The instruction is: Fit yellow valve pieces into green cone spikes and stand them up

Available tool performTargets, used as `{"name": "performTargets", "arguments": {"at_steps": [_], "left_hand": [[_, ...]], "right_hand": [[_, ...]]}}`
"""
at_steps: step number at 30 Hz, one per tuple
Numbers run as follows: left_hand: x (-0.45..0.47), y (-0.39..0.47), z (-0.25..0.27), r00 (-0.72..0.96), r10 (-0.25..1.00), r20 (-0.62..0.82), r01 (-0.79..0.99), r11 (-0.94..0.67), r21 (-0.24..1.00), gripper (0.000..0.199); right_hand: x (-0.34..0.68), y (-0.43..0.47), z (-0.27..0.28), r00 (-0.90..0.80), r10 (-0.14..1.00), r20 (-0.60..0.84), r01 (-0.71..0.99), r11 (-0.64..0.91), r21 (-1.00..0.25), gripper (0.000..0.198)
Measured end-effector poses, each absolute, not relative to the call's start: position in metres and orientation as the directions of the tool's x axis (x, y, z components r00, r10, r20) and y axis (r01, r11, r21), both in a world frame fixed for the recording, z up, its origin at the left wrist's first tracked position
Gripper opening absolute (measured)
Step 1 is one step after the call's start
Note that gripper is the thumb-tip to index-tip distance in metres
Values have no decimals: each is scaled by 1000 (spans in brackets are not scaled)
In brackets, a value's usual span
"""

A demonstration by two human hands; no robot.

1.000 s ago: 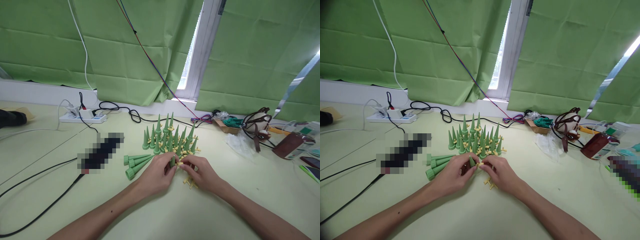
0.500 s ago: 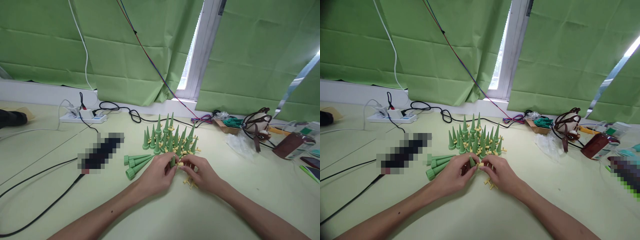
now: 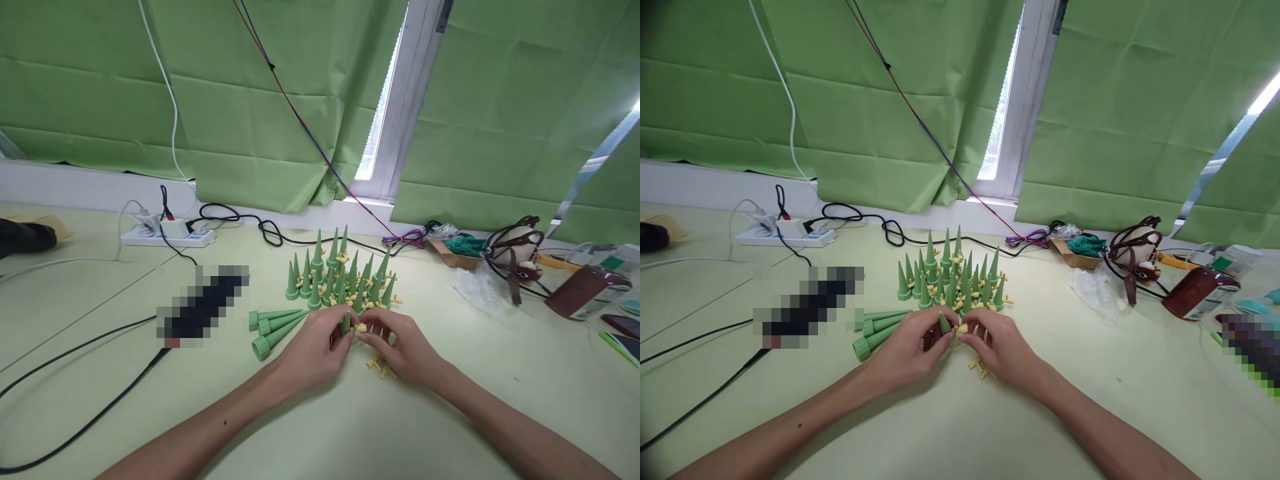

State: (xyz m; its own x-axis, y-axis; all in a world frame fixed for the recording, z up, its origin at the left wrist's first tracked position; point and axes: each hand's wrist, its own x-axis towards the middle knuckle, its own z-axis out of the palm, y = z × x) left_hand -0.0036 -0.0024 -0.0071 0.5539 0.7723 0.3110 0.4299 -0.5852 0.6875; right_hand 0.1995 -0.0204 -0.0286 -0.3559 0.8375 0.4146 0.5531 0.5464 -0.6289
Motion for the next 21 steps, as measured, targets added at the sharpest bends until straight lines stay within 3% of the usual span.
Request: {"name": "performTargets", "arguments": {"at_steps": [7,17,21], "left_hand": [[-4,-2,-8,552,769,322,429,-593,681,14],[-4,-2,-8,559,767,315,433,-594,678,14],[-4,-2,-10,555,766,323,436,-599,672,13]], "right_hand": [[199,-20,-28,-359,823,440,568,567,-597,12],[199,-19,-29,-375,811,449,592,582,-557,24],[199,-19,-30,-364,824,434,589,565,-577,19]]}}
